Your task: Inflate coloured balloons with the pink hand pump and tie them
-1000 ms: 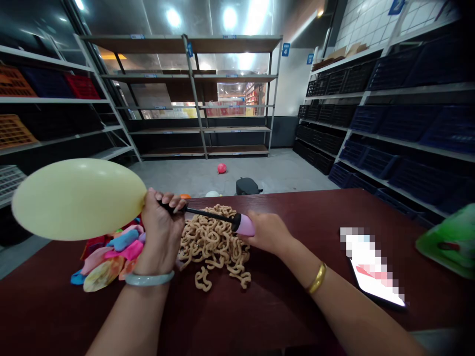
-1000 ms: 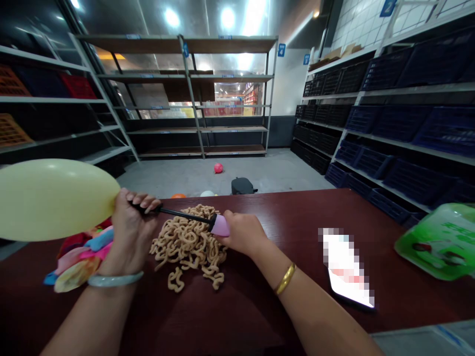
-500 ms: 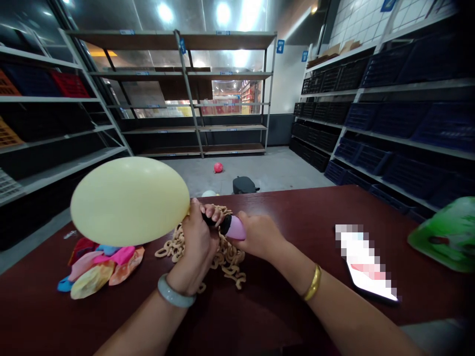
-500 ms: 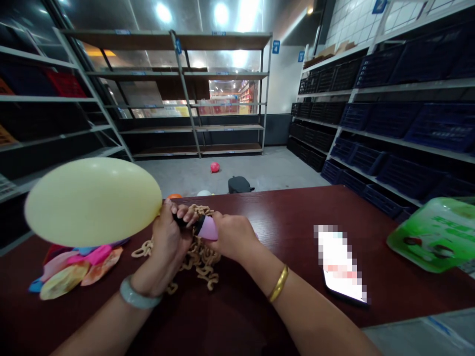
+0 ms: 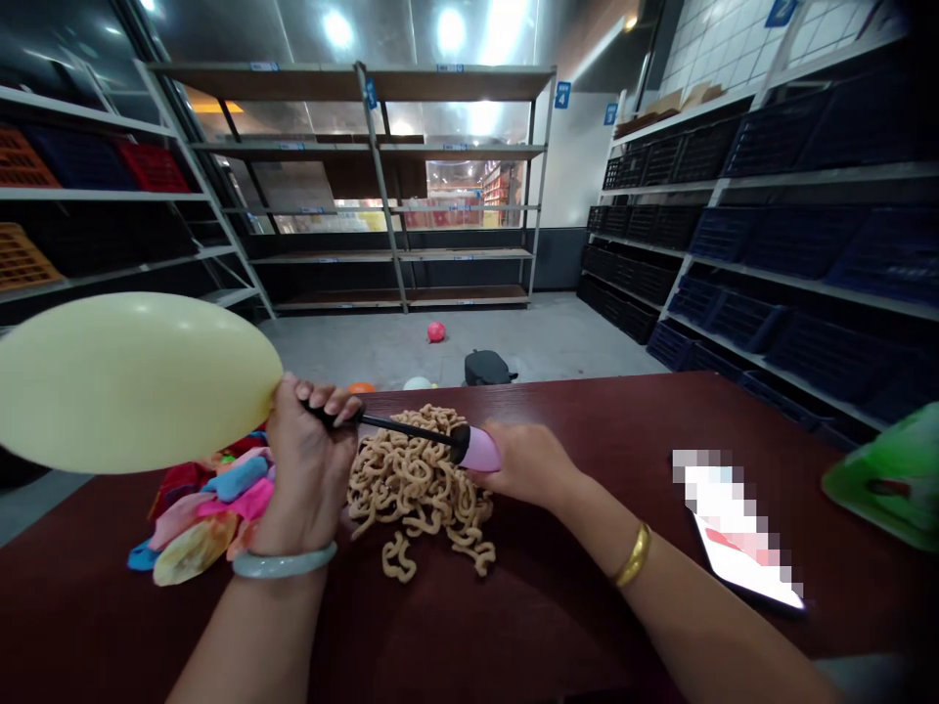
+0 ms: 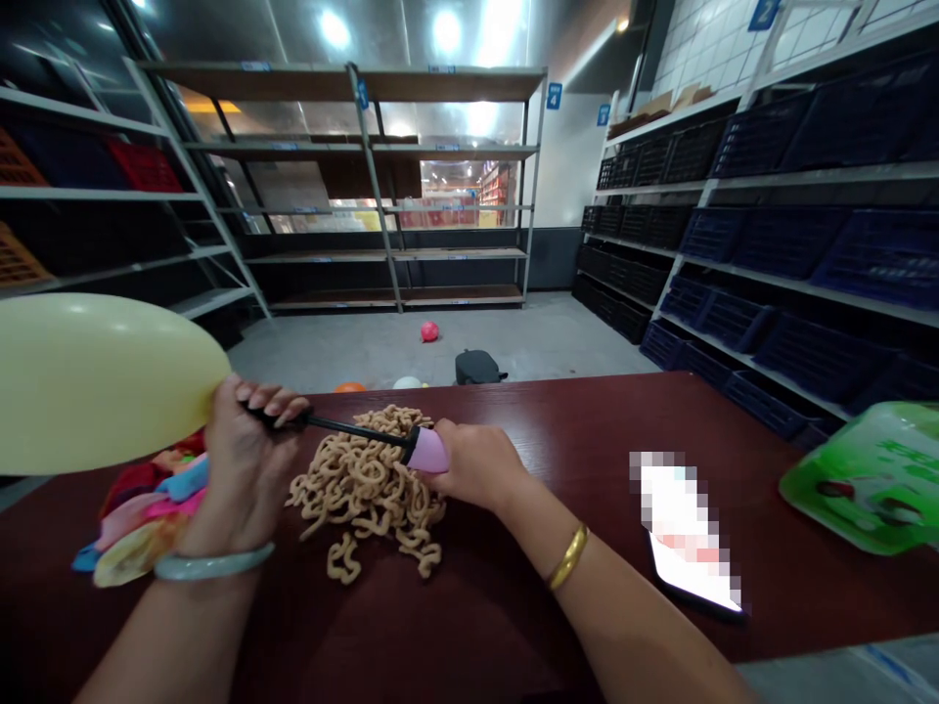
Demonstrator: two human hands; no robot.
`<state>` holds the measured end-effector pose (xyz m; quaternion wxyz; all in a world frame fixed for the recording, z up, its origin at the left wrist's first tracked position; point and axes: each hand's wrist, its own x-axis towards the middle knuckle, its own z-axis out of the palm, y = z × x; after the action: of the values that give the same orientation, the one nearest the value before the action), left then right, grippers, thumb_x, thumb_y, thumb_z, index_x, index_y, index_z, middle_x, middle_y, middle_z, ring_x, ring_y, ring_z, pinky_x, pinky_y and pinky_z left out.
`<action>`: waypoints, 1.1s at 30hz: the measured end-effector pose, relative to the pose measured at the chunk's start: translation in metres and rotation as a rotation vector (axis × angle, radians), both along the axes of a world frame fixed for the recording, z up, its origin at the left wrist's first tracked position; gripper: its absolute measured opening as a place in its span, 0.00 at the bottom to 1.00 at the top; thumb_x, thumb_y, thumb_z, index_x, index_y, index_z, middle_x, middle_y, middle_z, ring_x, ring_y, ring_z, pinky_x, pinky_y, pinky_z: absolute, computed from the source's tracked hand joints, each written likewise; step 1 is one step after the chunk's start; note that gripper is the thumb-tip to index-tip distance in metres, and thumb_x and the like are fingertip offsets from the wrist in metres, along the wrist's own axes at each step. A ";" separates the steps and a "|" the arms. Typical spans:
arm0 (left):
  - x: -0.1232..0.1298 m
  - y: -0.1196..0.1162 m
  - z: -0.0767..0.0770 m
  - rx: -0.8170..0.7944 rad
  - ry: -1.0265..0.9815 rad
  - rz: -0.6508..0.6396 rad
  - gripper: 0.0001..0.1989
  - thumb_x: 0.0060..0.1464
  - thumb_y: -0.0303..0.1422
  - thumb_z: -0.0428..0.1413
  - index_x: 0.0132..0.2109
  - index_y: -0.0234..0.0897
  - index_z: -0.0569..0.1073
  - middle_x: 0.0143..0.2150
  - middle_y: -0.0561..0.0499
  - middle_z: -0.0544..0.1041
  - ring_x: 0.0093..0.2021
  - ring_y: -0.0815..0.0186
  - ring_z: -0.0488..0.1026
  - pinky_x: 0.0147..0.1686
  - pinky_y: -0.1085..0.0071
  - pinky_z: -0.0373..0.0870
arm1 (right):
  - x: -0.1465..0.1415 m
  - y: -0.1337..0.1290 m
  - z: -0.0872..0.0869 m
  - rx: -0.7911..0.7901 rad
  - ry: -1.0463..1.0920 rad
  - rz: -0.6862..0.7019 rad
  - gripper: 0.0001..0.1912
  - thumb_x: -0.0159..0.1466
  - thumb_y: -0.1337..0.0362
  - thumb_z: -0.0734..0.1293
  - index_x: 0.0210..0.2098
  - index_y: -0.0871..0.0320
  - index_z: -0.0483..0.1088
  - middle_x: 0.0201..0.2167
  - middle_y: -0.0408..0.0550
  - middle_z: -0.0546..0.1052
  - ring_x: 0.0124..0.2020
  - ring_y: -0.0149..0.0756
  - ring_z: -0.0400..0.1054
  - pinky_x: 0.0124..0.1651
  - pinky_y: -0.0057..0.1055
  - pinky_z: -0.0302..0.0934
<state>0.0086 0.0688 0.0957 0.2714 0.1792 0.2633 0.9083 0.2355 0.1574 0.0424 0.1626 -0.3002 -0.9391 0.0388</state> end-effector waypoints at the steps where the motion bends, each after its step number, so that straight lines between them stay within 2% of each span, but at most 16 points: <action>1: -0.004 -0.001 0.001 0.007 -0.010 0.017 0.15 0.56 0.30 0.52 0.24 0.37 0.55 0.16 0.60 0.54 0.15 0.76 0.53 0.15 0.77 0.52 | 0.002 0.002 0.000 0.008 0.002 0.004 0.20 0.56 0.46 0.66 0.39 0.54 0.66 0.33 0.45 0.78 0.30 0.38 0.71 0.27 0.30 0.47; 6: 0.004 0.009 -0.010 0.021 -0.062 0.001 0.15 0.55 0.31 0.54 0.24 0.37 0.56 0.17 0.60 0.56 0.15 0.75 0.55 0.16 0.77 0.52 | 0.010 0.010 0.003 0.044 -0.033 -0.019 0.20 0.56 0.46 0.65 0.38 0.55 0.65 0.32 0.46 0.78 0.30 0.39 0.72 0.27 0.30 0.46; 14: 0.074 0.032 -0.043 -0.030 -0.059 -0.213 0.15 0.55 0.35 0.56 0.26 0.37 0.58 0.19 0.59 0.57 0.17 0.75 0.57 0.18 0.76 0.56 | 0.006 0.000 0.002 0.053 -0.040 -0.031 0.19 0.57 0.48 0.65 0.39 0.54 0.64 0.31 0.45 0.77 0.31 0.40 0.72 0.28 0.30 0.49; 19: 0.094 0.033 -0.047 -0.052 -0.022 -0.246 0.15 0.57 0.37 0.55 0.27 0.37 0.59 0.20 0.58 0.57 0.19 0.73 0.58 0.19 0.75 0.57 | 0.001 -0.005 0.000 0.014 -0.028 -0.030 0.19 0.55 0.48 0.66 0.39 0.54 0.64 0.31 0.45 0.77 0.30 0.41 0.73 0.27 0.30 0.49; 26: 0.081 0.029 -0.036 -0.096 0.003 -0.226 0.16 0.55 0.37 0.56 0.26 0.37 0.59 0.19 0.58 0.57 0.17 0.73 0.58 0.17 0.76 0.55 | -0.005 -0.009 0.001 -0.077 -0.028 -0.038 0.22 0.57 0.46 0.64 0.43 0.54 0.65 0.34 0.46 0.78 0.34 0.42 0.73 0.30 0.31 0.53; 30: 0.047 0.022 -0.024 -0.053 0.029 -0.179 0.15 0.54 0.35 0.56 0.26 0.37 0.58 0.18 0.59 0.58 0.16 0.74 0.58 0.16 0.77 0.54 | -0.004 -0.010 0.003 -0.066 -0.025 -0.037 0.22 0.58 0.44 0.63 0.43 0.53 0.66 0.34 0.46 0.78 0.34 0.42 0.73 0.30 0.31 0.53; 33: 0.013 0.012 -0.011 -0.022 -0.003 -0.087 0.16 0.54 0.33 0.56 0.25 0.37 0.57 0.17 0.61 0.56 0.14 0.75 0.55 0.15 0.77 0.52 | -0.003 -0.008 0.004 -0.051 -0.041 -0.028 0.22 0.58 0.44 0.64 0.43 0.53 0.66 0.36 0.46 0.78 0.34 0.41 0.73 0.30 0.31 0.53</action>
<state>0.0217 0.0808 0.0843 0.3130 0.1863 0.2650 0.8928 0.2325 0.1489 0.0466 0.1361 -0.3181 -0.9366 0.0545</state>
